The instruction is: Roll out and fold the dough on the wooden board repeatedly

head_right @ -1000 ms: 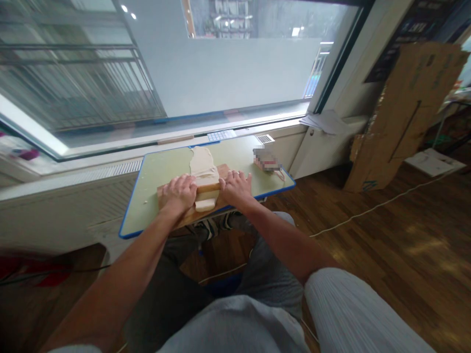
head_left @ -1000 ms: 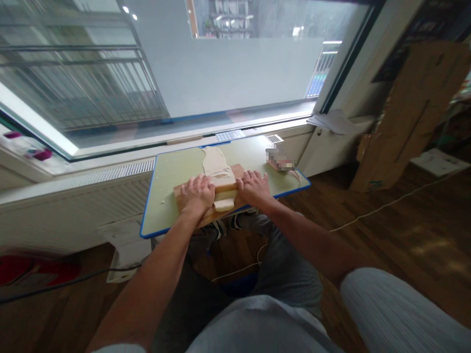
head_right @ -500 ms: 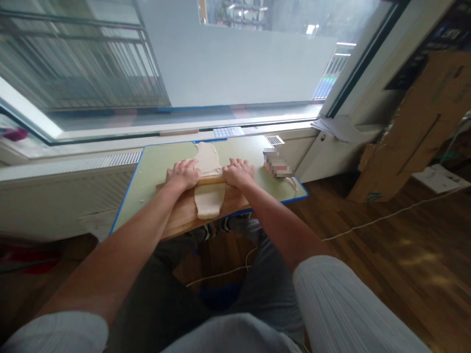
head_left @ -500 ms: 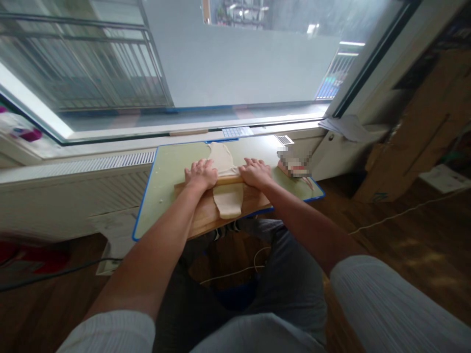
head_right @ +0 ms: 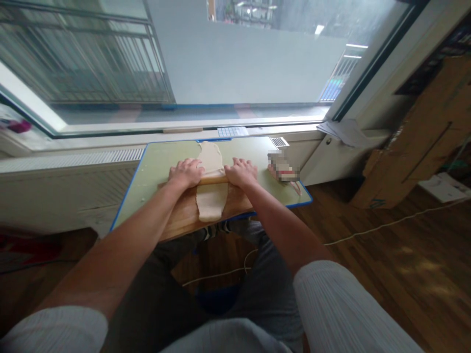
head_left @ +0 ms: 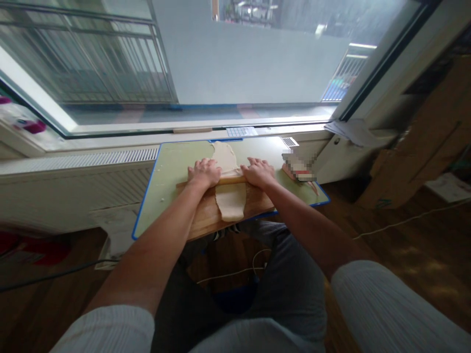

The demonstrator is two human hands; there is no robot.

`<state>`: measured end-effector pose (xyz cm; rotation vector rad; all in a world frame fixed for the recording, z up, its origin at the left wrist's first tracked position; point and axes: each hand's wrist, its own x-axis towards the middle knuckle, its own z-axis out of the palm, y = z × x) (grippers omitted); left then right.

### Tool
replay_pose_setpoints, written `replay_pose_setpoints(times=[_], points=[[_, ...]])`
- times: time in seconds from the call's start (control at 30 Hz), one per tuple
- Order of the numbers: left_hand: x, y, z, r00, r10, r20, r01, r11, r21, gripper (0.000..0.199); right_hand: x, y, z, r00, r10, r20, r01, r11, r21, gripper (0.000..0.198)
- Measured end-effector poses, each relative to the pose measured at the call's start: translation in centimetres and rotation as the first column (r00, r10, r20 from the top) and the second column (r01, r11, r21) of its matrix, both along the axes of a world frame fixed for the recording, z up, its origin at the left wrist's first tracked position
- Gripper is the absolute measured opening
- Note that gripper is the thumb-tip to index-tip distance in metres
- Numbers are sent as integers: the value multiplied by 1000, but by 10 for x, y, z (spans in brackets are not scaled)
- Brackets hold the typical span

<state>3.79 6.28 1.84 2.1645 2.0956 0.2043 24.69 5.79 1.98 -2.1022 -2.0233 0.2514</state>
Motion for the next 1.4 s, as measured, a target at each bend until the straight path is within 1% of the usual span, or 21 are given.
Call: replay_pose_setpoints(times=[0.13, 0.27, 0.33, 0.47, 0.57, 0.67, 0.8, 0.93, 1.03, 1.1, 1.23, 1.3, 1.4], points=[[3, -20, 1, 1000, -19, -4, 19, 1000, 17, 58, 0, -19, -3, 999, 14, 51, -17, 998, 57, 62], [9, -51, 0, 1000, 10, -15, -9, 997, 79, 57, 0, -45, -7, 993, 26, 113, -41, 991, 130, 59], [10, -67, -2, 1000, 7, -25, -5, 994, 107, 59, 0, -59, -10, 991, 25, 128, -46, 987, 157, 60], [8, -95, -6, 999, -39, -32, 43, 989, 141, 64, 2, -87, -16, 992, 23, 122, -45, 983, 176, 66], [6, -109, -8, 998, -57, -34, 62, 986, 158, 64, 4, -101, -21, 993, 29, 113, -49, 982, 182, 69], [6, -112, -7, 998, -51, -43, 58, 983, 175, 64, 4, -103, -22, 994, 38, 103, -56, 982, 181, 70], [8, -96, -5, 999, -22, -49, 29, 989, 146, 64, 2, -84, -17, 995, 39, 94, -53, 988, 145, 70], [9, -67, -2, 999, 37, -20, -35, 993, 111, 58, -4, -56, -11, 993, 29, 115, -45, 989, 143, 66], [6, -43, 0, 999, 38, 0, -38, 996, 79, 56, -9, -33, -7, 992, 37, 118, -51, 992, 118, 61], [2, -27, 2, 1000, 29, 9, -29, 998, 51, 57, -11, -17, -4, 995, 27, 91, -35, 996, 81, 64], [-5, 3, 3, 999, 38, 12, -38, 999, -17, 60, -14, 14, 1, 1000, 10, 27, -10, 1000, -4, 75], [-7, 15, 2, 999, 43, 14, -43, 999, -15, 59, -15, 27, 3, 1000, 17, 0, -17, 999, -32, 77], [-9, 29, 1, 999, 46, 24, -47, 999, 26, 56, -17, 41, 4, 1000, 21, -23, -22, 999, -45, 78]])
